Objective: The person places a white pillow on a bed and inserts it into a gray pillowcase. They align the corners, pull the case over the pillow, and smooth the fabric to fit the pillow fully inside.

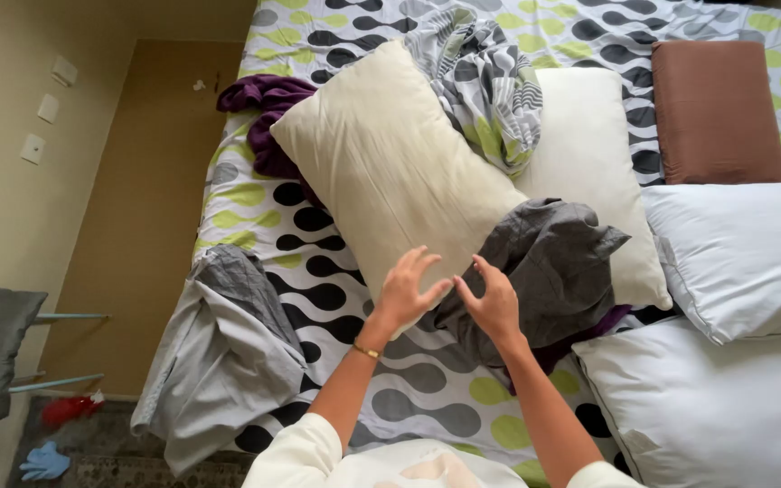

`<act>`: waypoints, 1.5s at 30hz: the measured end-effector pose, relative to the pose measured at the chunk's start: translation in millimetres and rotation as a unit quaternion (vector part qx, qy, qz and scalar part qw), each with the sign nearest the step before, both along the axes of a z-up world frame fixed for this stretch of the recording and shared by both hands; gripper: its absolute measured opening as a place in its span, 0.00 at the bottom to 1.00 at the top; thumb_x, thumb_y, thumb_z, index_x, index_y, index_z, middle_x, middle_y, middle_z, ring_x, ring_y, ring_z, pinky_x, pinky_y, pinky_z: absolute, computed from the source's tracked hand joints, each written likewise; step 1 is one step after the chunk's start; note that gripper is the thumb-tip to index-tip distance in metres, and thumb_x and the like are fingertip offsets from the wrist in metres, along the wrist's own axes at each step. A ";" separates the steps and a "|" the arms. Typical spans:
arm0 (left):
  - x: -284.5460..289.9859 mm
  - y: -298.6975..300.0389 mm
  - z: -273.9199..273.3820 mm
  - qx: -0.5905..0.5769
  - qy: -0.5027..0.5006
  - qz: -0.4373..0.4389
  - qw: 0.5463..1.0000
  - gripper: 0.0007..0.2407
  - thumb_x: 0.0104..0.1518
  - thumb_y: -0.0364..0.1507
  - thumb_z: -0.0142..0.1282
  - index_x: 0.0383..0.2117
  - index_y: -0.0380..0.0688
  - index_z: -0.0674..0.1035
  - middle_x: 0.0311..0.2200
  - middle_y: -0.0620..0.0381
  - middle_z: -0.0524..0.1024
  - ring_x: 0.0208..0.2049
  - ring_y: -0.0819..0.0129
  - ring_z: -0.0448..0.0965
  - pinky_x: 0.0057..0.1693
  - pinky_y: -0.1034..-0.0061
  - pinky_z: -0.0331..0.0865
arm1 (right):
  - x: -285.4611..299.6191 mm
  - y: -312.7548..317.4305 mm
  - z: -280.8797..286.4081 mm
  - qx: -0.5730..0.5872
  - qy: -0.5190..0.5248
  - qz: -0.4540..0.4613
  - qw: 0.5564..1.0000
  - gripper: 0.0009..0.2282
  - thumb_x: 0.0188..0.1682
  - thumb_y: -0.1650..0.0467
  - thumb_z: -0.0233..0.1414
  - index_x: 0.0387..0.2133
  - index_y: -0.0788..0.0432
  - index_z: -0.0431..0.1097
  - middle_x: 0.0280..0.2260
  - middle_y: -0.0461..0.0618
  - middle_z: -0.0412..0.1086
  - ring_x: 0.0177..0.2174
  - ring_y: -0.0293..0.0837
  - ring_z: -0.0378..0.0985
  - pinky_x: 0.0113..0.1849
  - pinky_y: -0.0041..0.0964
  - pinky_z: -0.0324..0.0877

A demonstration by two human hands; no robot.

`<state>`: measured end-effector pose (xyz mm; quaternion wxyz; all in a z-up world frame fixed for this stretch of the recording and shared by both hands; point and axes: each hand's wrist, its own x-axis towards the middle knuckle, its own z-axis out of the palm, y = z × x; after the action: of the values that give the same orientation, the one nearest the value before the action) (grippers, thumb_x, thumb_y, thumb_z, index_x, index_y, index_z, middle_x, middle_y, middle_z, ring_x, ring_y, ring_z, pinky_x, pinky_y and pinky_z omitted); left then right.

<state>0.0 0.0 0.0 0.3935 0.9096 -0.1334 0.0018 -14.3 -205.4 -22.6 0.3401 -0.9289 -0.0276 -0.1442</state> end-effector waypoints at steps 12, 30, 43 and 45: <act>34.4 22.4 -154.9 -0.315 0.359 0.374 0.795 0.64 0.32 0.56 0.80 0.71 0.40 0.45 0.69 0.34 0.53 0.70 0.47 0.56 0.72 0.53 0.53 | 65.6 -16.2 -67.6 0.051 0.348 -0.217 0.911 0.47 0.42 0.36 0.50 0.55 0.68 0.61 0.51 0.71 0.68 0.51 0.71 0.73 0.50 0.69 0.67; 52.8 66.0 -79.2 -0.342 0.261 0.347 0.833 0.27 0.38 0.37 0.78 0.45 0.38 0.83 0.46 0.44 0.81 0.53 0.59 0.79 0.57 0.59 0.74 | 105.9 -70.8 -55.8 0.117 0.195 -0.237 0.944 0.18 0.52 0.61 0.48 0.45 0.60 0.77 0.40 0.69 0.76 0.45 0.71 0.77 0.47 0.65 0.71; -23.8 199.0 -77.3 -0.245 0.310 0.343 0.852 0.32 0.30 0.35 0.82 0.46 0.34 0.83 0.45 0.38 0.81 0.52 0.46 0.79 0.55 0.56 0.74 | 140.9 -114.0 25.7 0.046 0.021 -0.244 0.968 0.17 0.59 0.62 0.49 0.39 0.67 0.75 0.37 0.73 0.75 0.43 0.74 0.75 0.46 0.68 0.68; -30.3 203.6 -81.0 -0.234 0.304 0.312 0.869 0.44 0.26 0.34 0.84 0.58 0.34 0.75 0.54 0.36 0.76 0.59 0.45 0.72 0.62 0.51 0.68 | 164.5 -130.4 19.0 0.060 -0.035 -0.247 0.967 0.17 0.61 0.62 0.47 0.37 0.66 0.75 0.34 0.68 0.76 0.40 0.70 0.78 0.44 0.62 0.72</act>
<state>-30.3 203.6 -81.0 0.5950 0.7406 0.2876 -0.1215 150.3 -335.8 -3.6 0.3475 -0.8792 0.1993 -0.2579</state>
